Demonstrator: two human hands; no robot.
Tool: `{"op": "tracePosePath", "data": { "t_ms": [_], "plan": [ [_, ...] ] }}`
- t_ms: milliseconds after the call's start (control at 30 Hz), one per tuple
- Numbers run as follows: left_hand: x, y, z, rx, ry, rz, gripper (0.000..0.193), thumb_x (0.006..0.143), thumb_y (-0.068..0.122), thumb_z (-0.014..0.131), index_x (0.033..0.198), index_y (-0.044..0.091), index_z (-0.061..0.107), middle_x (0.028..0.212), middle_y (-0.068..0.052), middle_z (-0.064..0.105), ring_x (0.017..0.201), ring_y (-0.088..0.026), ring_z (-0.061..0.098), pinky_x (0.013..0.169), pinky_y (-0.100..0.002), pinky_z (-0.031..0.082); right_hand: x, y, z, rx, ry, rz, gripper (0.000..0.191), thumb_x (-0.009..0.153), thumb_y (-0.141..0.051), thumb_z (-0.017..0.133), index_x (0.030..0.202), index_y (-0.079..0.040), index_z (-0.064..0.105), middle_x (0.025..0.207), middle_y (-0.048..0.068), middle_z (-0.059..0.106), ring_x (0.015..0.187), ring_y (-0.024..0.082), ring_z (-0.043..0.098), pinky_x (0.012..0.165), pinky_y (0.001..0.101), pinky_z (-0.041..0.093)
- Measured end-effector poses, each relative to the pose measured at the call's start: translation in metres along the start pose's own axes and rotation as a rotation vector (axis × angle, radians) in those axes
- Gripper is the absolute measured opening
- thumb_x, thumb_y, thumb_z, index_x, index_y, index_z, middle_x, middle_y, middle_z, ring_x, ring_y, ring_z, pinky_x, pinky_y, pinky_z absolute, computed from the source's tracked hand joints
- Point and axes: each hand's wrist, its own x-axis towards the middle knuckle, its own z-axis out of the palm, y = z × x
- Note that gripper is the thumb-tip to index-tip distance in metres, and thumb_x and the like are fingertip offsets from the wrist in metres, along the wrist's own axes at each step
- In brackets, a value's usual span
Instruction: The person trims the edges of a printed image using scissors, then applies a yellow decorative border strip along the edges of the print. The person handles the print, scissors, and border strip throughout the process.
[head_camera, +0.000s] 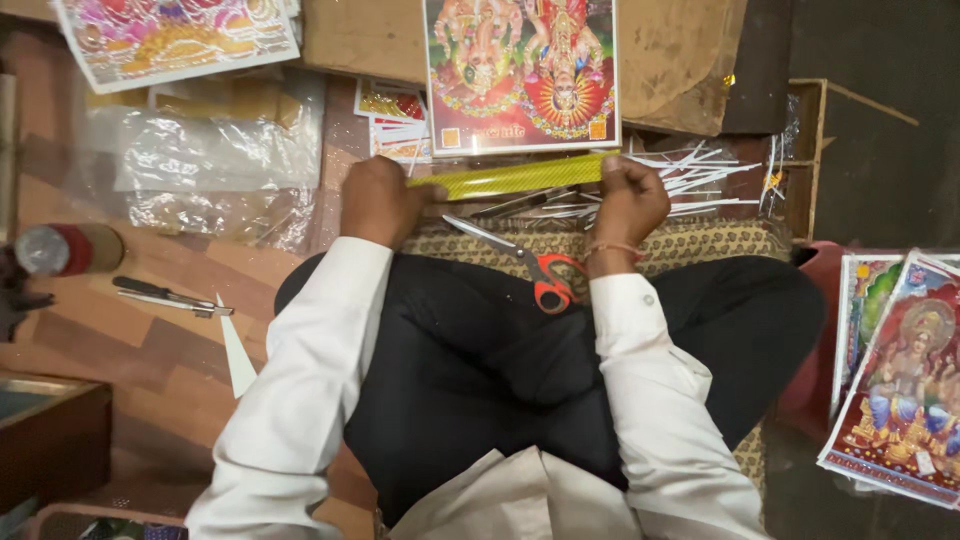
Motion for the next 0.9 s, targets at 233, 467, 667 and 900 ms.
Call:
{"op": "tracePosePath", "data": {
  "t_ms": [233,467,667,900],
  "plan": [
    [0.004,-0.009,0.014,-0.102,0.129,-0.178,0.049,0.063,0.033,0.098,0.071,-0.005,0.07,0.074,-0.026,0.069,0.069,-0.039,0.07,0.065,-0.047,0.054,-0.003,-0.005,0.006,0.239,-0.037,0.265,0.011,0.088,-0.001,0.073,0.085,-0.002,0.063,0.083,0.007,0.072,0.071,0.015,0.071,0.063,0.0312,0.065],
    [0.01,-0.011,0.027,-0.552,0.114,-0.181,0.021,0.078,0.02,0.086,0.089,0.003,0.08,0.079,-0.01,0.077,0.068,-0.016,0.071,0.064,-0.033,0.056,0.001,-0.009,0.007,0.174,-0.019,0.193,0.013,0.092,0.0,0.075,0.087,-0.001,0.063,0.084,0.007,0.069,0.07,0.013,0.067,0.061,0.0277,0.061],
    [0.012,-0.012,0.029,-0.481,0.14,-0.137,0.018,0.081,0.02,0.084,0.088,0.004,0.082,0.076,-0.012,0.077,0.068,-0.018,0.072,0.067,-0.032,0.055,0.002,-0.015,0.008,0.174,-0.012,0.228,0.013,0.091,0.001,0.075,0.086,-0.001,0.063,0.082,0.007,0.07,0.07,0.014,0.069,0.06,0.0257,0.062],
    [0.014,-0.012,0.03,-0.439,0.164,-0.126,0.019,0.08,0.023,0.085,0.087,0.005,0.082,0.076,-0.014,0.076,0.068,-0.021,0.073,0.068,-0.034,0.056,0.004,-0.017,0.011,0.184,-0.03,0.229,0.013,0.091,0.001,0.075,0.084,-0.001,0.064,0.083,0.008,0.07,0.07,0.015,0.07,0.06,0.0274,0.063]
  ]
}}
